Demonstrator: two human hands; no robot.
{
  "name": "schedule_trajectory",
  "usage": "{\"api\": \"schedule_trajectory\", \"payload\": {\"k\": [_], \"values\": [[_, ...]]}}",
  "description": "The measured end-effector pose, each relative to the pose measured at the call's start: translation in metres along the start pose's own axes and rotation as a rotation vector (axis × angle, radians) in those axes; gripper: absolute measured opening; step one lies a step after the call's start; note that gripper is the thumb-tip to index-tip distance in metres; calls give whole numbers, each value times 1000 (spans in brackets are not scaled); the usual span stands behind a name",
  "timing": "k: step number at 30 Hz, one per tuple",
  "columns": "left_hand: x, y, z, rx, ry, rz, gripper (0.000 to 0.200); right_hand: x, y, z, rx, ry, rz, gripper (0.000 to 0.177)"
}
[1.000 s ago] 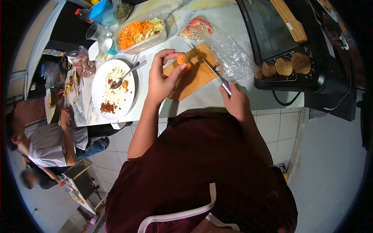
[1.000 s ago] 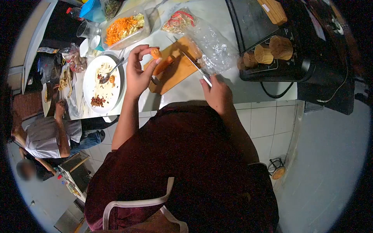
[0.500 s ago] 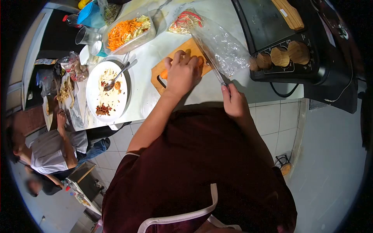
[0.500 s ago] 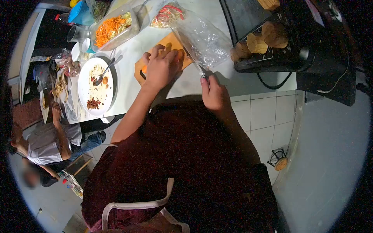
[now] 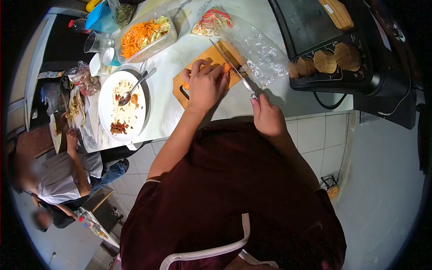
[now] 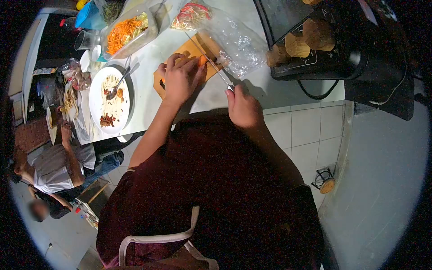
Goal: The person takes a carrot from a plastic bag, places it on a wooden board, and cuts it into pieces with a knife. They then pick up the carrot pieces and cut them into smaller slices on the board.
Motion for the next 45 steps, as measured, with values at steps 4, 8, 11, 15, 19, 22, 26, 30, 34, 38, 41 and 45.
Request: {"api": "schedule_trajectory", "payload": {"k": [4,8,11,15,19,22,26,30,34,38,41,45], "values": [[0,0,0,-5,32,-10,21,-5,1,0,-11,20,-26,31],[0,-1,2,-33,55,-8,22,-10,-4,3,-82,78,20,33],[-1,-1,3,-42,54,-11,22,-6,-4,8,-129,106,-29,35],[-1,-2,5,-48,56,-17,21,-1,2,14,-164,122,5,36],[0,-2,3,-48,58,7,21,3,13,19,-149,164,9,37],[0,-5,4,-89,13,-16,21,2,14,17,-109,164,-10,37],[-6,-15,-1,11,39,-96,22,2,7,9,-75,138,-9,31],[-19,-35,-9,46,20,-394,24,6,4,5,-4,32,-10,29],[-45,-35,-12,118,-15,-800,26,-1,-1,5,28,17,72,30],[-58,-35,-14,152,-63,-972,25,-4,-4,5,36,19,101,31],[-64,-36,-15,152,-63,-991,25,-2,-5,6,57,37,56,30],[-68,-38,-16,137,-84,-902,25,-1,-6,7,93,87,-16,29]]}}
Point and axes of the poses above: each hand's wrist, its own z-axis towards the middle knuckle, its own y-axis out of the palm, x = y × z, the point moved 3 cm from there along z, towards the middle knuckle, and after that the axes turned 15 degrees about -x, right-handed, at the moved point
